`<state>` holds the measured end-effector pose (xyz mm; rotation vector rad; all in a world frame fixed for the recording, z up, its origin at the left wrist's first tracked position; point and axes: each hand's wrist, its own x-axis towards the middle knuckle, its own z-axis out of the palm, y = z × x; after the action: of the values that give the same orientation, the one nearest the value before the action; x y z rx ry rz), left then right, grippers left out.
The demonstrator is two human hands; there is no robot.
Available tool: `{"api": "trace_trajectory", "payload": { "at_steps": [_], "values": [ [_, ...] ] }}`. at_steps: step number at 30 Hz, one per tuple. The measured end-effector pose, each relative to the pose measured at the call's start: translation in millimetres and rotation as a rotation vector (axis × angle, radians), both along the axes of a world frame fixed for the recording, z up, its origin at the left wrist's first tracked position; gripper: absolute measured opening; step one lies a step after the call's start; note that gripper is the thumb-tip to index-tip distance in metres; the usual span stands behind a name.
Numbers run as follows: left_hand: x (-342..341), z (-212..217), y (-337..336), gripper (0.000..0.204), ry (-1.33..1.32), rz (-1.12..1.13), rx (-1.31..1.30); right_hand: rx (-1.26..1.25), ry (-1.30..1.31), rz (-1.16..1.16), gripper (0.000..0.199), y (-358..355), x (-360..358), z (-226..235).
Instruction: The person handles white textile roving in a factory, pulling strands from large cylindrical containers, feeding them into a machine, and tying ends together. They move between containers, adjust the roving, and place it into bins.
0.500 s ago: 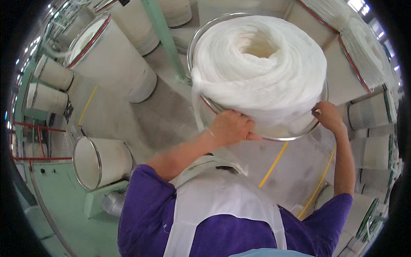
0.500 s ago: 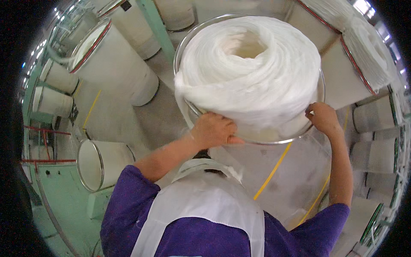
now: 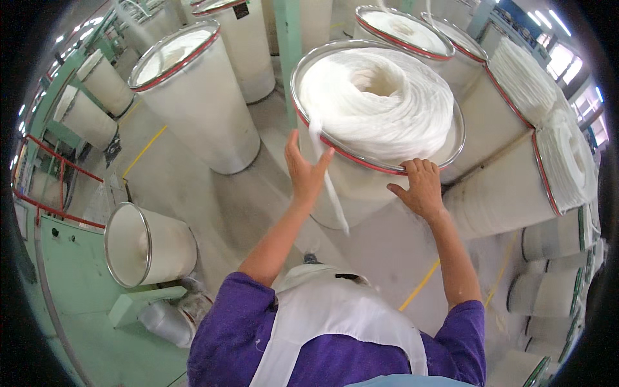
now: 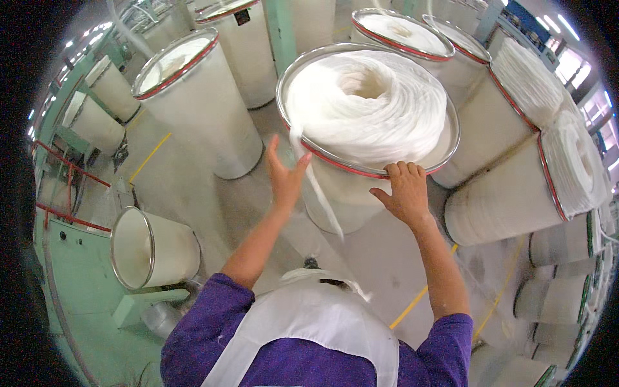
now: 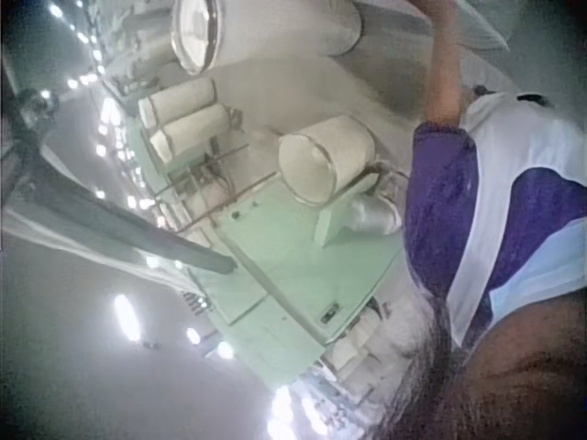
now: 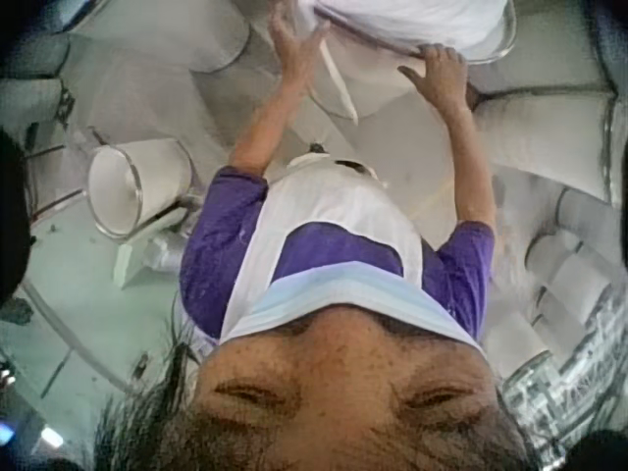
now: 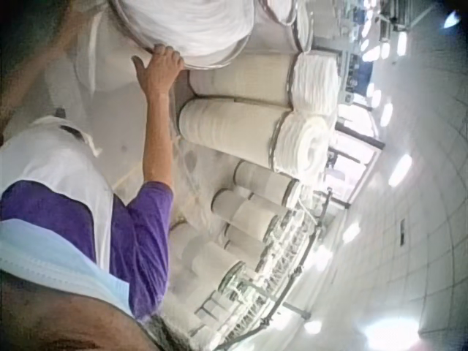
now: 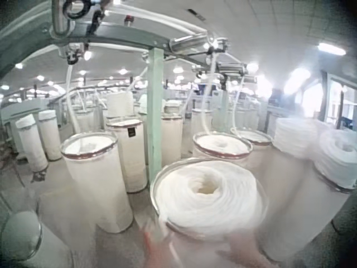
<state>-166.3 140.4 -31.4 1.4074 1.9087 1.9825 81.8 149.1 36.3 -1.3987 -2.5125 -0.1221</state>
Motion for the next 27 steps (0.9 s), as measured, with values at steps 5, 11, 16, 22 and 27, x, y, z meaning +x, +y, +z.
{"api": "trace_trajectory", "payload": {
  "at_steps": [5,11,16,22,27],
  "values": [
    [-65,-30,68,0.073,-0.532,-0.453,-0.416,0.184,0.079,0.093,0.043,58,-45,-9],
    [-102,-22,35,0.038,-0.567,-0.574,-0.565,0.148,0.259,0.069,0.04,43,-46,-16],
    [-115,23,-35,0.031,-0.502,-0.658,-0.508,0.085,0.281,0.16,0.047,45,-47,-11],
    [-102,80,-92,0.034,-0.048,-0.526,-0.609,-0.094,0.697,0.655,0.056,33,-117,20],
    [-92,120,-151,0.036,0.033,-0.519,-0.809,-0.142,0.281,1.079,0.066,4,-200,59]
  ]
}}
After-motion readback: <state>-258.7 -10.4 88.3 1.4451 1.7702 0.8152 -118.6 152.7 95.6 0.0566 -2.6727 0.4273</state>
